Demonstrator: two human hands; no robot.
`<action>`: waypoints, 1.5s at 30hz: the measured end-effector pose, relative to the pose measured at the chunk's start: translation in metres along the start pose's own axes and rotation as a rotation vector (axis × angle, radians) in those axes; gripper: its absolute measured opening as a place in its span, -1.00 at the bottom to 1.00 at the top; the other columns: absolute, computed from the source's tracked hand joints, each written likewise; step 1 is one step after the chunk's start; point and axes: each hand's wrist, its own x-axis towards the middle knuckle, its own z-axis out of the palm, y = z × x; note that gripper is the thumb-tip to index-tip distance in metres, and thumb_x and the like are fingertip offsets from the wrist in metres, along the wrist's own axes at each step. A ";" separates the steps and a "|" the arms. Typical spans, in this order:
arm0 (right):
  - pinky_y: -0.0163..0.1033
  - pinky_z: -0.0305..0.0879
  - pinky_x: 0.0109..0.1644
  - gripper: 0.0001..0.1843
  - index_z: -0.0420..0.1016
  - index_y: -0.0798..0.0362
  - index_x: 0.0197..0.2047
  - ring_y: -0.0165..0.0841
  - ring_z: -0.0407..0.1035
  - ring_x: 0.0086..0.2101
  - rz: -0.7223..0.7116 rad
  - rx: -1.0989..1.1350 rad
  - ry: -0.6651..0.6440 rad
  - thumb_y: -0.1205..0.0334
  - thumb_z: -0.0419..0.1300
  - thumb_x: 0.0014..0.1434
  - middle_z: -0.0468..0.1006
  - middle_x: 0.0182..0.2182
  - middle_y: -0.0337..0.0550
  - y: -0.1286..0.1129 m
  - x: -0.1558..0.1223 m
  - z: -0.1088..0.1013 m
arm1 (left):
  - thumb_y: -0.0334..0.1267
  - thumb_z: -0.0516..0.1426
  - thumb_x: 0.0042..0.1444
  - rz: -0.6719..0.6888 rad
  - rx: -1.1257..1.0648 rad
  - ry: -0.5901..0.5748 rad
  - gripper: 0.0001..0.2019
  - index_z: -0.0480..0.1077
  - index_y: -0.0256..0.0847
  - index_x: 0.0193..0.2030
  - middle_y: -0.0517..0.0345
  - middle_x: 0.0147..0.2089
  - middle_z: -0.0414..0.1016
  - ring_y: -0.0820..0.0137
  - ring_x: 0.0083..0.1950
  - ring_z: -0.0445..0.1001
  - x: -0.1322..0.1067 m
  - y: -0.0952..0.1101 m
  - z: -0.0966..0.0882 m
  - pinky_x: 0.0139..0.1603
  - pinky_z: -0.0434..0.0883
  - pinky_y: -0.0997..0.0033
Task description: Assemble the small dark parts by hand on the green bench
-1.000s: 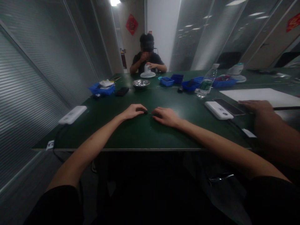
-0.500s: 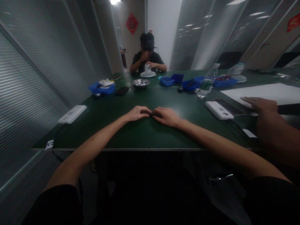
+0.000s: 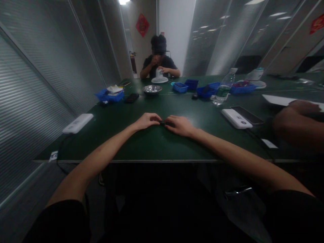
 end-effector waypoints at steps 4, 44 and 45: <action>-0.24 0.24 -0.23 -0.64 0.50 -0.01 0.17 -0.29 0.47 -0.24 0.007 0.001 -0.003 0.01 0.11 0.45 0.57 0.02 -0.04 -0.002 0.000 -0.002 | -0.12 0.34 0.16 -0.017 0.022 0.031 -0.70 0.64 -0.21 -0.02 0.01 -0.09 0.65 0.24 -0.08 0.57 -0.002 -0.013 -0.013 0.02 0.46 0.20; -0.26 0.21 -0.24 -0.66 0.50 0.03 0.14 -0.32 0.44 -0.26 0.004 -0.001 -0.029 0.03 0.12 0.45 0.56 0.03 -0.03 -0.002 0.000 -0.004 | -0.27 0.33 0.16 -0.637 0.568 0.748 -0.78 0.66 -0.24 -0.06 -0.07 -0.09 0.63 0.11 0.00 0.57 -0.070 -0.115 -0.138 0.20 0.44 0.19; -0.26 0.21 -0.24 -0.66 0.50 0.03 0.14 -0.33 0.44 -0.26 0.001 0.001 -0.026 0.04 0.13 0.45 0.56 0.02 -0.03 -0.002 0.000 -0.004 | -0.26 0.34 0.16 -0.648 0.566 0.757 -0.79 0.67 -0.23 -0.07 -0.07 -0.10 0.64 0.11 0.00 0.57 -0.070 -0.115 -0.138 0.18 0.44 0.19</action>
